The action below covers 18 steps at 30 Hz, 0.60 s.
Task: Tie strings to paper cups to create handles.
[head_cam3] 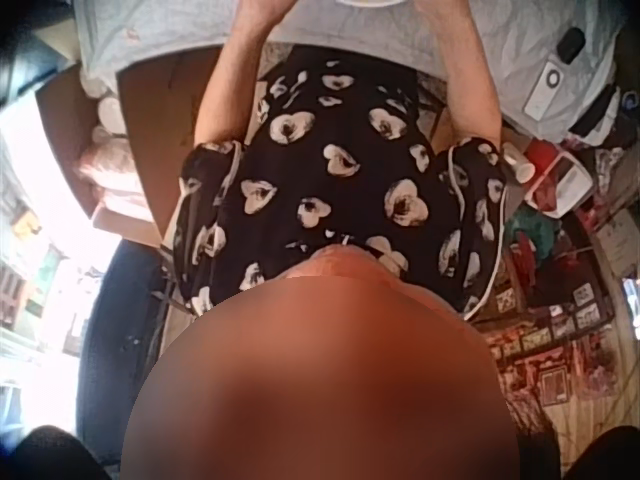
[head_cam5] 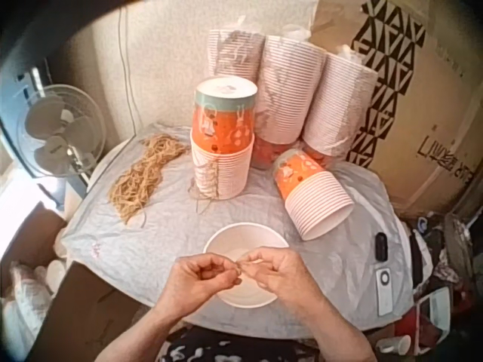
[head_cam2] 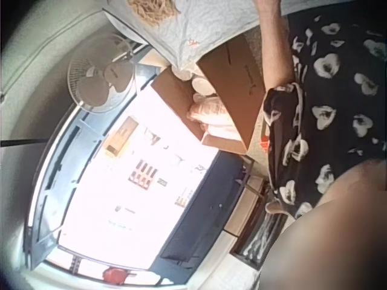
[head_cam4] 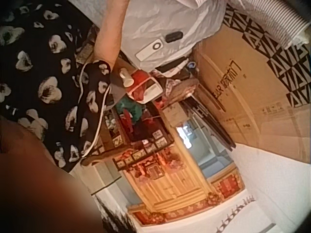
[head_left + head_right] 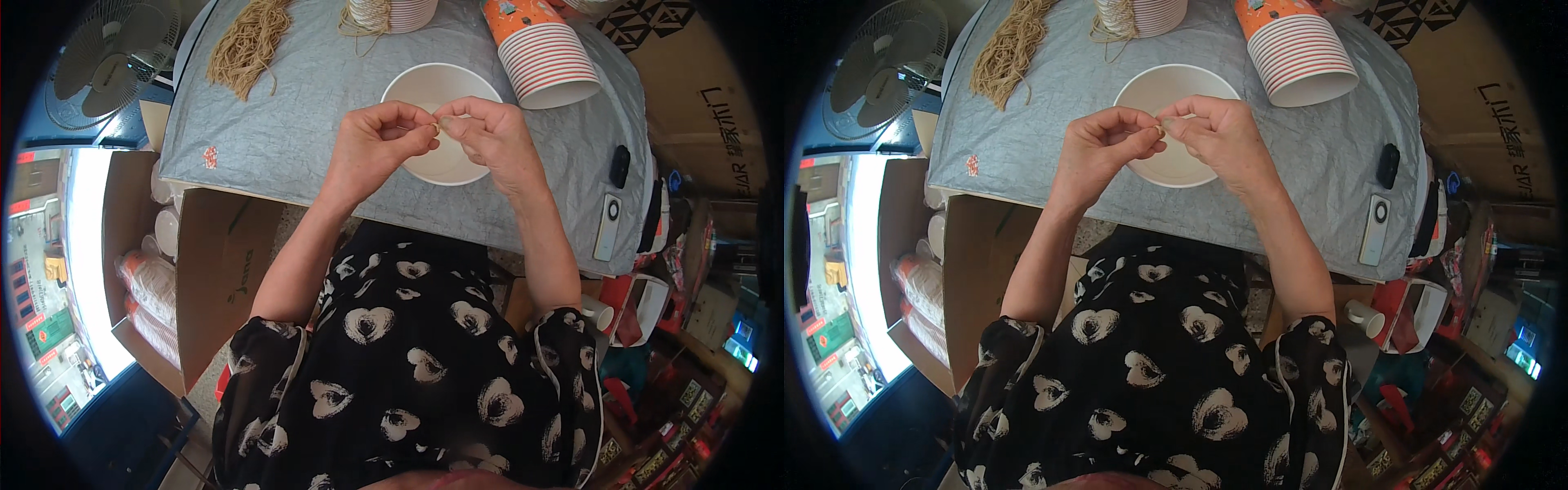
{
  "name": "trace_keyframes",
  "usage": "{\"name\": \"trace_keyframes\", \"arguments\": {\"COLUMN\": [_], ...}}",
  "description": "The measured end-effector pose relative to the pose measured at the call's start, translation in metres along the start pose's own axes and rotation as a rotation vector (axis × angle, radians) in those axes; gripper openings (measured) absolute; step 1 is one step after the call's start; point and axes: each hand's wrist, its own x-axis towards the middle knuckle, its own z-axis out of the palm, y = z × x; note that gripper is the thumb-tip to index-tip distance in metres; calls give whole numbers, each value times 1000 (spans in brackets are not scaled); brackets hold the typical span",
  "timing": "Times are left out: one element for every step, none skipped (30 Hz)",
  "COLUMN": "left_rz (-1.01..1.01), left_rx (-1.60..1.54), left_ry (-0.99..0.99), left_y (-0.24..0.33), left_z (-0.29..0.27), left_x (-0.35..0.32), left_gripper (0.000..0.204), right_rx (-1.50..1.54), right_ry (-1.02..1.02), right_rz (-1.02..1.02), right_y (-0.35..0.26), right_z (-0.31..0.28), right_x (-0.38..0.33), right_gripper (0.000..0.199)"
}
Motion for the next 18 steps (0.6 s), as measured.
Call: {"name": "trace_keyframes", "arguments": {"left_rz": [-15,-17,-13,-9,-11,-17,-23,-24,-23,-21,-23,-4,16,15,30,45,45,46], "left_rx": [-9,-8,-26,-44,-43,-42,-42,-41,-31,-22,-22,1,24,24,31,38,39,17], "left_ry": [4,4,1,-2,-2,1,4,4,2,-1,0,-4,-7,-8,-15,-21,-21,-27], "left_y": [1,1,1,1,1,1,1,2,3,3,3,3,3,2,2,2,1,0], "left_z": [0,1,1,1,1,1,2,2,2,2,2,2,2,3,3,3,3,3], "left_x": [0,0,0,0,-1,-1,-1,-1,-1,-1,-2,-3,-4,-4,-4,-5,-4,-4], "left_gripper": [15,15,14,14,14,13,13,13,12,11,11,10,10,10,9,9,9,8], "right_rx": [-4,-3,-23,-43,-41,-62,-83,-82,-147,-213,-211,-257,-302,-302,-326,-350,-350,-311], "right_ry": [-13,-13,-16,-19,-19,-18,-16,-16,-22,-27,-28,-48,-68,-67,-71,-74,-74,-64], "right_rz": [6,7,4,2,3,-29,-61,-60,-116,-171,-170,-172,-175,-175,-197,-219,-219,-212], "right_y": [2,3,4,5,5,5,5,6,7,9,6,2,0,1,2,3,5,6], "right_z": [-2,-3,-5,-6,-5,-5,-5,-5,-6,-7,-7,-7,-7,-8,-8,-8,-8,-6], "right_x": [0,0,-1,-1,-1,-3,-3,-3,-3,-3,-3,-4,-4,-4,-3,-3,-3,-4], "right_gripper": [17,17,16,15,15,14,14,14,14,13,13,11,10,10,9,9,9,9]}}
